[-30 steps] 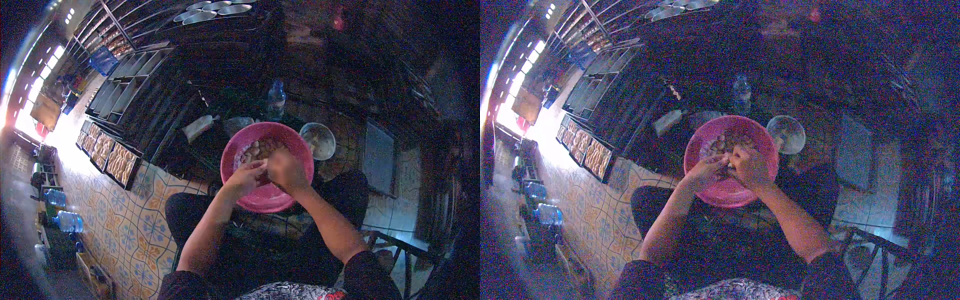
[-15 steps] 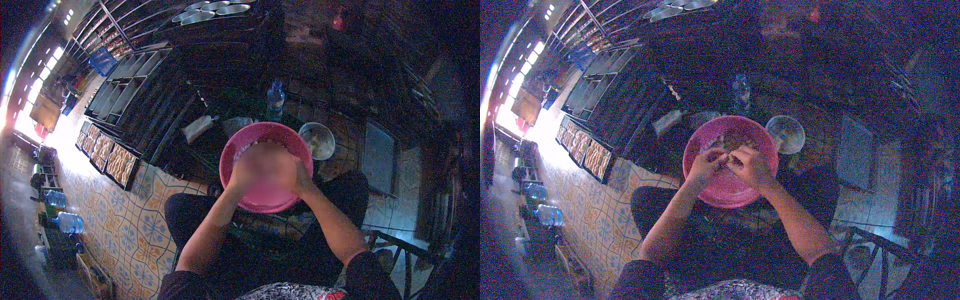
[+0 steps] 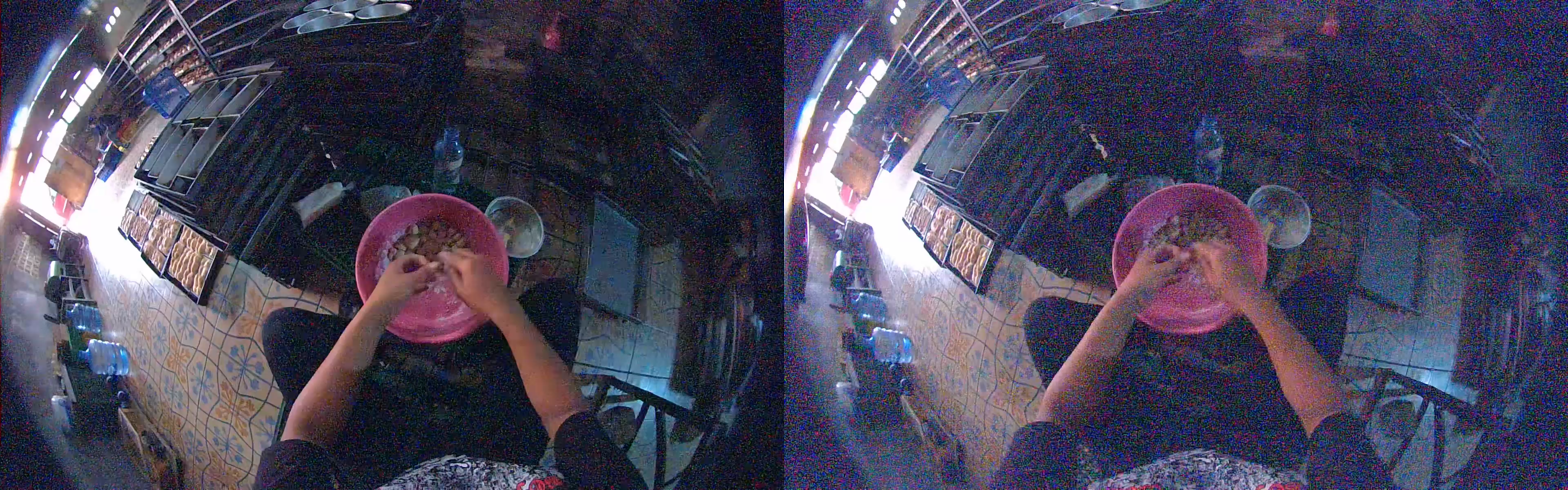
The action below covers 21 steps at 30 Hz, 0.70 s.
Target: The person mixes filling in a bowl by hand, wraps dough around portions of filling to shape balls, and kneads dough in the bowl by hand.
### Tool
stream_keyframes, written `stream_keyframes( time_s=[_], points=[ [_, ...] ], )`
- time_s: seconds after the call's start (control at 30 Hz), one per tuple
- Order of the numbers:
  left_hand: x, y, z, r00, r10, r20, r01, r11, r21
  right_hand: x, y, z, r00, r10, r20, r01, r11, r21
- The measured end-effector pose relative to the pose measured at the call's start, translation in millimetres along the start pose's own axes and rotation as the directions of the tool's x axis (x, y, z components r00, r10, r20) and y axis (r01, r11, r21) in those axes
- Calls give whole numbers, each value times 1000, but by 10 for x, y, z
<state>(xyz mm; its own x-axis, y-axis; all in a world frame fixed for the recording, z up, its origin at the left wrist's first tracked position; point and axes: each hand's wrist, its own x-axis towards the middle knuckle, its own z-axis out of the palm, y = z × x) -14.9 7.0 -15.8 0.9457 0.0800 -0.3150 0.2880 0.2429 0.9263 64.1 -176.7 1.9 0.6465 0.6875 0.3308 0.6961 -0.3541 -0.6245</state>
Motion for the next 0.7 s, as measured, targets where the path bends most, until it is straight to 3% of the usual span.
stream_keyframes(
  time_s=[0.03,0.1,0.13,0.2,0.23,0.3,0.33,0.4,0.43,0.5,0.53,0.6,0.63,0.7],
  points=[
    [-15,38,-17,1000,0,-3,0,1000,1,-9,20,-70,1000,-2,0,2,1000,2],
    [-36,115,-120,1000,8,-16,-5,981,191,-19,35,-227,901,424,95,-434,889,148],
    [-18,88,-175,1000,16,-15,-13,981,194,18,-74,-350,904,419,89,-428,892,147],
    [13,-31,-260,968,248,-34,-200,849,489,54,-269,-537,727,656,202,-682,654,327],
    [73,-109,-277,967,254,-29,-207,846,492,52,-245,-498,730,656,194,-678,657,330],
    [158,-269,-274,918,397,1,-299,691,657,-32,-141,-282,832,522,-190,-428,820,379],
    [137,-191,-190,920,393,5,-299,693,656,-36,-115,-140,829,527,-190,-433,818,379],
    [116,-64,-51,934,353,48,-304,721,623,-17,-101,112,783,593,-190,-290,618,731],
    [130,-59,-31,938,342,47,-296,727,619,-38,-70,133,778,601,-183,-301,613,731],
    [197,-42,-43,953,302,31,-236,672,702,5,4,102,856,485,-178,-424,857,294],
    [232,-58,-80,955,294,20,-224,681,697,30,20,79,858,487,-163,-430,855,291],
    [319,-96,-166,925,373,-66,-204,636,744,88,72,25,662,739,-125,-573,606,552],
    [389,-162,-222,928,365,-74,-194,644,740,76,198,57,660,742,-115,-582,602,547],
    [491,-285,-360,974,205,-92,-114,804,583,25,457,175,692,718,-72,-506,553,662]
  ],
)
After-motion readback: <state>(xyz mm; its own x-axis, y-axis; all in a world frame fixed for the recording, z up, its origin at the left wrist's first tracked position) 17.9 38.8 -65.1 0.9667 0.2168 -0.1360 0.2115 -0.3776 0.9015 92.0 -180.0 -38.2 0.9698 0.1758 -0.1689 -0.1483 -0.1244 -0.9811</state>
